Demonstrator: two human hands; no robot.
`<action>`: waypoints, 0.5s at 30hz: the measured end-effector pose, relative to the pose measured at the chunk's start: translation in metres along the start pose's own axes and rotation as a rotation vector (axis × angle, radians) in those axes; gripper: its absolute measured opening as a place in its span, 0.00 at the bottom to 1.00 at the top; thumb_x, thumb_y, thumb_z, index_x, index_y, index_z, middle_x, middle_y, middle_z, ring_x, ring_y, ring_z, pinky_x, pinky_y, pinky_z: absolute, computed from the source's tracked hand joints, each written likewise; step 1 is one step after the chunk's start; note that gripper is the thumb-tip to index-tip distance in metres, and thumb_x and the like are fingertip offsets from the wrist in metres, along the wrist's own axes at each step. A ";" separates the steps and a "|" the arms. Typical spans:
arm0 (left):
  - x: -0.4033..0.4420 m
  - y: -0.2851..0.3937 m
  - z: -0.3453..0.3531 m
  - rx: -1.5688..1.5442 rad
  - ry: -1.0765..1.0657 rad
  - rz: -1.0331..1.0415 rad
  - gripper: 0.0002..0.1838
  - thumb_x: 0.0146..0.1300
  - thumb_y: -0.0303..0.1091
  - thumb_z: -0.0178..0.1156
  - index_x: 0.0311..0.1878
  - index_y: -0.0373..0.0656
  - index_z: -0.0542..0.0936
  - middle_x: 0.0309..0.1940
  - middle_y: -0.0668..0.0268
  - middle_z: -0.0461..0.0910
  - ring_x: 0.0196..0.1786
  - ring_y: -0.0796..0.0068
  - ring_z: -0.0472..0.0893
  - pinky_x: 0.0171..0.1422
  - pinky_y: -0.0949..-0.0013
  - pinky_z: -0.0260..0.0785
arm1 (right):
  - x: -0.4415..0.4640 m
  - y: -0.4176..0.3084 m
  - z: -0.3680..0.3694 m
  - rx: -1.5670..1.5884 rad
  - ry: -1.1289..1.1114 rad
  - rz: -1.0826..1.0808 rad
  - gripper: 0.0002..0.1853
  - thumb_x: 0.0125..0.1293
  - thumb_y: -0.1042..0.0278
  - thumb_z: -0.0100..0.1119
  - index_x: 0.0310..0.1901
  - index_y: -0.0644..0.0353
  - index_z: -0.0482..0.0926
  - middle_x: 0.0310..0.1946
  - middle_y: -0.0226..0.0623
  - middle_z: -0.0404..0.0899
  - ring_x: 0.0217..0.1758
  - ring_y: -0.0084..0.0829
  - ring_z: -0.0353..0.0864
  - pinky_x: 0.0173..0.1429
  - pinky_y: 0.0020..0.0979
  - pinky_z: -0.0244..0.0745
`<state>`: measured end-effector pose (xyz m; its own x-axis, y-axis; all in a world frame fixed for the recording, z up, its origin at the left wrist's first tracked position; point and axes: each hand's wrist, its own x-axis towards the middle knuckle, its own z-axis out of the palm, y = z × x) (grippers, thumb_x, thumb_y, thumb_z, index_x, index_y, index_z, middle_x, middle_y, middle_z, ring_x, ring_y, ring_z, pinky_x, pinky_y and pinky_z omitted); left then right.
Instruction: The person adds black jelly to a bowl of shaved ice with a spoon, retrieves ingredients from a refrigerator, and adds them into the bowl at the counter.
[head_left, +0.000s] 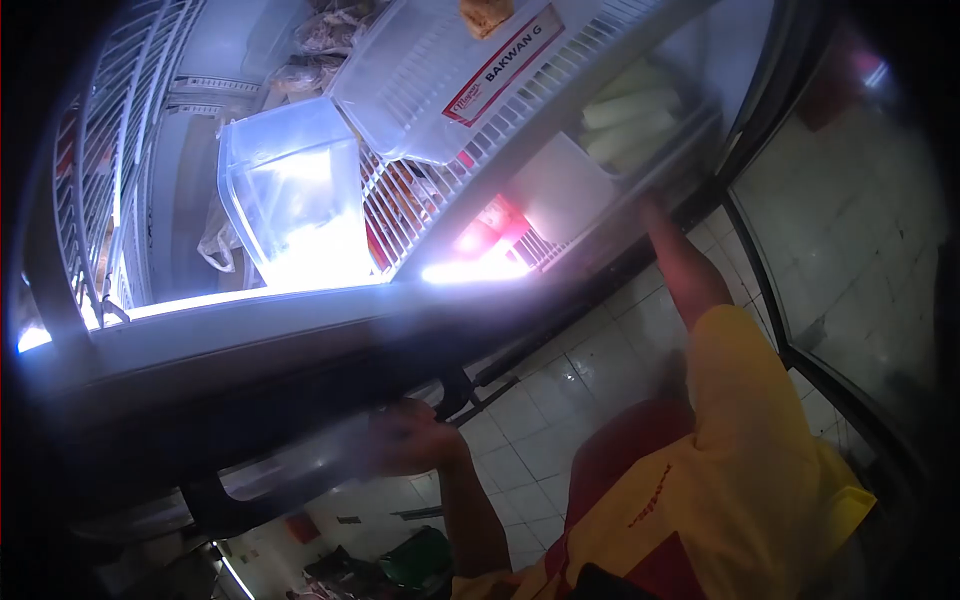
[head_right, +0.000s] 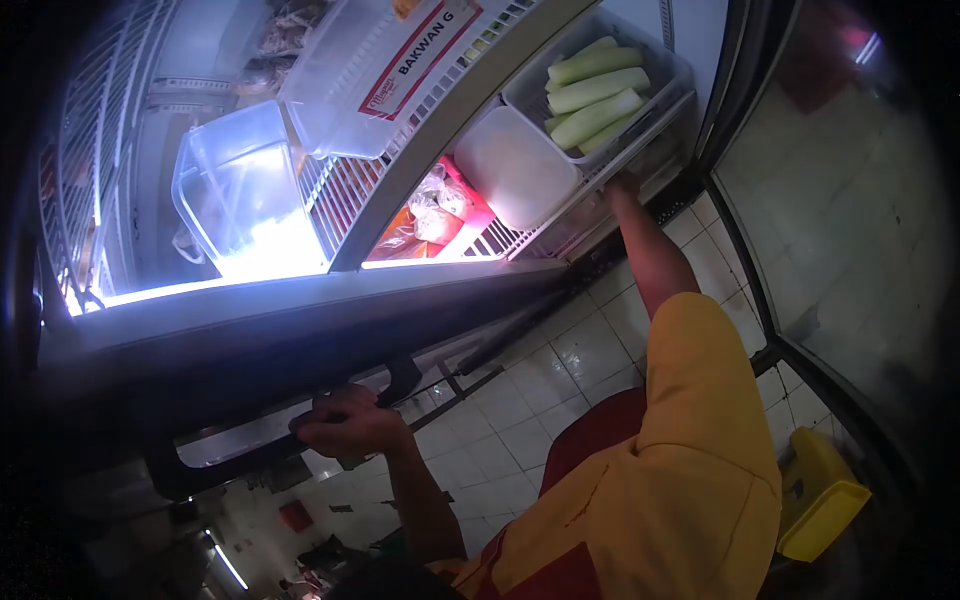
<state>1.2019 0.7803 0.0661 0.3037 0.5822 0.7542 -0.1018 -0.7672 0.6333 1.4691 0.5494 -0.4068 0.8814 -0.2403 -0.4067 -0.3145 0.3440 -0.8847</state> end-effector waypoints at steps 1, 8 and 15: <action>0.001 -0.005 -0.001 -0.016 0.021 -0.021 0.32 0.71 0.64 0.29 0.21 0.47 0.57 0.07 0.73 0.54 0.08 0.81 0.58 0.12 0.77 0.57 | -0.005 -0.001 -0.005 0.006 0.000 -0.018 0.22 0.63 0.56 0.57 0.50 0.65 0.74 0.41 0.41 0.77 0.42 0.33 0.78 0.40 0.33 0.77; 0.001 0.000 -0.003 -0.046 0.001 -0.049 0.33 0.71 0.63 0.30 0.18 0.46 0.58 0.06 0.71 0.57 0.08 0.80 0.60 0.12 0.76 0.58 | -0.069 -0.022 -0.043 -0.014 0.001 -0.098 0.21 0.63 0.58 0.57 0.52 0.65 0.73 0.44 0.41 0.76 0.43 0.33 0.78 0.43 0.33 0.77; 0.001 -0.002 -0.003 0.014 0.005 -0.042 0.34 0.71 0.64 0.30 0.15 0.47 0.57 0.06 0.71 0.57 0.08 0.79 0.61 0.13 0.75 0.58 | -0.069 0.010 -0.067 0.035 -0.053 0.123 0.23 0.60 0.69 0.53 0.57 0.64 0.68 0.51 0.41 0.72 0.47 0.35 0.76 0.47 0.35 0.78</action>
<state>1.1995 0.7835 0.0664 0.3030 0.6156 0.7275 -0.0754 -0.7455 0.6622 1.3814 0.5089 -0.4025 0.8548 -0.1466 -0.4979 -0.4092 0.3998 -0.8202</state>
